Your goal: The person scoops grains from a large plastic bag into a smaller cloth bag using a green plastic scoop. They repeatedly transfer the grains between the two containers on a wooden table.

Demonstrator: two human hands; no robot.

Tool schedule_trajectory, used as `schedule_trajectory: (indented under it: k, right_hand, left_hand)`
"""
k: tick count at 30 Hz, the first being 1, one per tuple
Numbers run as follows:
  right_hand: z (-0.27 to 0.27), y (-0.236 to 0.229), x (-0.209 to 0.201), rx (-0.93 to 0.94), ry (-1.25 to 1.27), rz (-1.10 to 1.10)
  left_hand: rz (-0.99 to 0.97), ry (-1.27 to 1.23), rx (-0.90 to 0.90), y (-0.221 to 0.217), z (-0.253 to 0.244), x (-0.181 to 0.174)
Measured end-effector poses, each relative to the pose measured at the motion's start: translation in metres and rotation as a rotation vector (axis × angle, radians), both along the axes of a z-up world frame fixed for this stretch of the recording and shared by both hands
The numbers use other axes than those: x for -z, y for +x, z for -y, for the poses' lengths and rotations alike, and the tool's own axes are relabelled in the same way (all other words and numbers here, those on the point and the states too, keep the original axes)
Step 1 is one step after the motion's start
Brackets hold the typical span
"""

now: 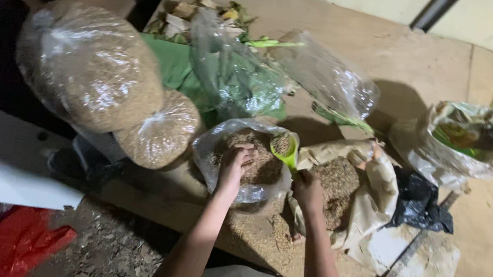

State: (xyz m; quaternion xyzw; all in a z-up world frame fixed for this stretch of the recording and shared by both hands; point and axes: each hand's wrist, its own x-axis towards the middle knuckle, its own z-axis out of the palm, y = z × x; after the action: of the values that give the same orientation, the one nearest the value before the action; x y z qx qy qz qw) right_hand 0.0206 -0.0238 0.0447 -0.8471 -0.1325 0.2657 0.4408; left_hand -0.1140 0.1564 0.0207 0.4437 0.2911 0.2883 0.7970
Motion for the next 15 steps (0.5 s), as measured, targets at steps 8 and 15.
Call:
schedule_trajectory:
  k: [8, 15]
  right_hand:
    - [-0.03, -0.038, -0.003, -0.238, -0.265, 0.51]
    - [-0.032, -0.042, 0.007, -0.403, -0.183, 0.623]
  left_hand:
    - [-0.058, -0.01, -0.178, -0.02, -0.022, 0.023]
    - [-0.004, -0.032, -0.13, 0.006, -0.01, 0.028]
